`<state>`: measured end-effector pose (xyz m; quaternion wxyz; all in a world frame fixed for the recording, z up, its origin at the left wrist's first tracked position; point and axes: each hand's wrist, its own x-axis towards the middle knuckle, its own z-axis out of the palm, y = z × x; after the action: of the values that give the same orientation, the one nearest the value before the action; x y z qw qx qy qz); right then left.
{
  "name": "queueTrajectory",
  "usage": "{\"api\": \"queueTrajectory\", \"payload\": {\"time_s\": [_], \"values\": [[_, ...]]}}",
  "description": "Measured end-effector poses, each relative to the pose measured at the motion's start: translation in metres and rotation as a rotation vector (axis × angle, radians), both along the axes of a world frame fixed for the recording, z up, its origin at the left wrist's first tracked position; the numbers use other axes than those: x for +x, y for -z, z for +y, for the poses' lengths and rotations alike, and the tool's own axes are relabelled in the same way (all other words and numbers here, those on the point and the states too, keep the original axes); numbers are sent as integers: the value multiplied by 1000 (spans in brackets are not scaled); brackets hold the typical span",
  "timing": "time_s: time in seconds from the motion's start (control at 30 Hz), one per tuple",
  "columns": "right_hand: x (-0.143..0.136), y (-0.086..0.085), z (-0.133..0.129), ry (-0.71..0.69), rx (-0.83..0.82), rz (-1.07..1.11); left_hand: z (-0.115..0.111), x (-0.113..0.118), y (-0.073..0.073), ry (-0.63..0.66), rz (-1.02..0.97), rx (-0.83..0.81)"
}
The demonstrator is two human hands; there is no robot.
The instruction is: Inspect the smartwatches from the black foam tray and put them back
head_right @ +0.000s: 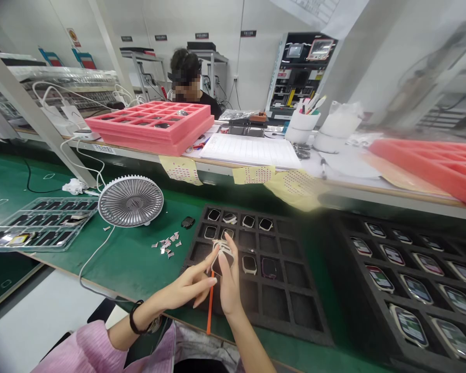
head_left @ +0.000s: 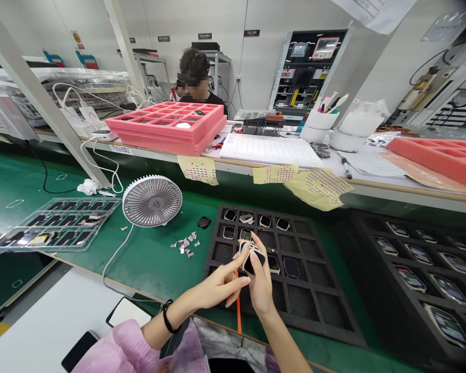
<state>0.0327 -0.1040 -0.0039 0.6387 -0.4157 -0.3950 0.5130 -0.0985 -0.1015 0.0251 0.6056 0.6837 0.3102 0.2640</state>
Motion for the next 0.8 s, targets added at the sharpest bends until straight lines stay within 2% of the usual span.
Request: {"api": "queueTrajectory", "payload": {"time_s": [0.07,0.17,0.23,0.33,0.47,0.57,0.7,0.8], "values": [[5,0,3,-5,-14,-80,4,-5,-7,-49,201,204],[10,1,7,-19,-7,-223,10,-8,-13,-227,433,600],[9,2,8,-26,22,-332,12,-4,-11,-286,474,797],[6,6,7,-24,71,-493,15,9,2,-286,485,953],[4,7,5,-40,67,-600,20,26,16,-345,488,988],[14,2,10,-100,66,-589,27,30,19,-362,416,953],[41,-16,27,-345,-30,-356,44,25,15,-399,221,822],[60,-31,49,-489,-169,-147,59,22,10,-367,121,746]]}}
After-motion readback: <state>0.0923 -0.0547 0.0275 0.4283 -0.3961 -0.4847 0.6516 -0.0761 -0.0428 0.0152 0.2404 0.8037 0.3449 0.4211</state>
